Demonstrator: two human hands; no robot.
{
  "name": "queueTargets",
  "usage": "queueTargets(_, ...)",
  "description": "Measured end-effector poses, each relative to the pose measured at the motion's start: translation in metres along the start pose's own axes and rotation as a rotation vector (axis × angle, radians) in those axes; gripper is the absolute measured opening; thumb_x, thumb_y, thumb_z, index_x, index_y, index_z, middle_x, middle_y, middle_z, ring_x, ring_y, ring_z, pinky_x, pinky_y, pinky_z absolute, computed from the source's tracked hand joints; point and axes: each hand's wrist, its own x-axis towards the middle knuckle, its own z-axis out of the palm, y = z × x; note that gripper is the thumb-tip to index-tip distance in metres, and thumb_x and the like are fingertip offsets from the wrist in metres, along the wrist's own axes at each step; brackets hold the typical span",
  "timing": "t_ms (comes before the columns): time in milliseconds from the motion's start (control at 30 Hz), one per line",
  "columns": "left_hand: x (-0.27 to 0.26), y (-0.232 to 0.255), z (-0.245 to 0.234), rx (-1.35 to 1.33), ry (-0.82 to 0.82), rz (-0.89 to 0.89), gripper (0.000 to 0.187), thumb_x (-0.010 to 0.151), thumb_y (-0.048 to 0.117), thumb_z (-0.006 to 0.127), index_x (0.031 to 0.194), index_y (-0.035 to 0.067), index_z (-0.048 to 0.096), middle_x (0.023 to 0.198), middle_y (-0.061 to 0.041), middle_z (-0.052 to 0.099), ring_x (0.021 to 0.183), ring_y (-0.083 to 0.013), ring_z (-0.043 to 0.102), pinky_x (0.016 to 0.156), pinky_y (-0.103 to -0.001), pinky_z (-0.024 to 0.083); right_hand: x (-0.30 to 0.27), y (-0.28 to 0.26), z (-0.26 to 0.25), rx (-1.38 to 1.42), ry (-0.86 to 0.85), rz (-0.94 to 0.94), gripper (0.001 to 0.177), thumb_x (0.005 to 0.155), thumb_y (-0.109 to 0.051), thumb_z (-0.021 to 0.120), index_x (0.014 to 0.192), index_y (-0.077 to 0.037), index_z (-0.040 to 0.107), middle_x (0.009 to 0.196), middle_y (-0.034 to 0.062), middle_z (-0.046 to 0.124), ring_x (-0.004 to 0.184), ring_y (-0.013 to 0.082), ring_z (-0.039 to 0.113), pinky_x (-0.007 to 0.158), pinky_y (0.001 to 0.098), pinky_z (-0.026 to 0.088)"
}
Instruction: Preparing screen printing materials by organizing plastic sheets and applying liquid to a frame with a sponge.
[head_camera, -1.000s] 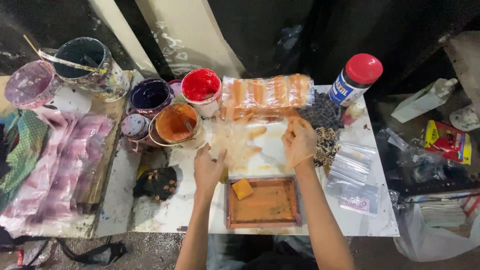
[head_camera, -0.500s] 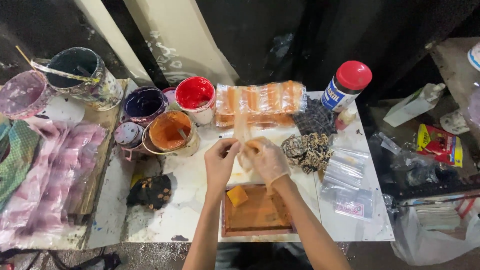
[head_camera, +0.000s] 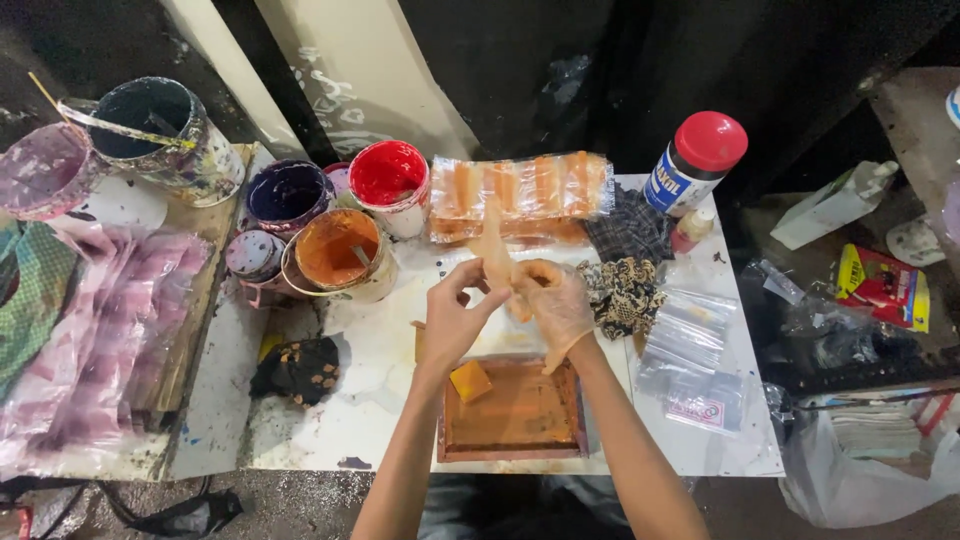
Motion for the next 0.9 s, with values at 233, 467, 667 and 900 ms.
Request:
queueTargets(233,0.027,-0.002,0.012,0.121,0.145,0.180,0.012,0.079,0.014,0.086,0.083,0.017,0.076,0.068,0.001,0.072,0.065,-0.0122,0.064,0.061,-0.024,0.050,0.051,0.045,-0.020,-0.230,0.324,0.037,0.014,0.085,-0.026,0.073,0.097,-0.022,0.079,0.080,0.0028,0.074,0.075,0.0192,0.073,0.073,0.0332,0.058)
queueTargets(467,0.054,0.003,0.017,-0.012,0.020,-0.055,0.072,0.097,0.026,0.068,0.157,0.012,0.031,0.148,-0.015,0.053,0.132,-0.0349,0.049,0.113,-0.074,0.027,0.062,0.038,-0.033,0.193,0.401,-0.097,0.017,0.095,-0.016,0.061,0.093,-0.007,0.075,0.078,0.0029,0.066,0.087,0.0069,0.053,0.084,0.0220,0.049)
queueTargets(667,0.080,0.023,0.044,-0.269,-0.277,-0.306,0.070,0.091,0.027,0.077,0.146,-0.006,0.049,0.104,-0.008,0.064,0.086,-0.0123,0.056,0.066,-0.021,0.045,0.046,0.014,-0.047,0.633,0.207,-0.178,0.021,0.100,-0.020,0.059,0.108,-0.005,0.072,0.106,0.0068,0.072,0.099,0.0144,0.060,0.091,0.0296,0.049)
queueTargets(900,0.125,-0.016,0.078,-0.370,-0.248,-0.155,0.021,0.099,0.023,0.069,0.088,0.006,0.071,0.054,0.002,0.048,0.047,-0.0051,0.044,0.049,-0.017,0.036,0.098,0.015,-0.087,0.715,0.143,-0.067,0.011,0.098,-0.013,0.067,0.094,-0.004,0.071,0.096,0.0100,0.073,0.086,0.0173,0.066,0.076,0.0339,0.056)
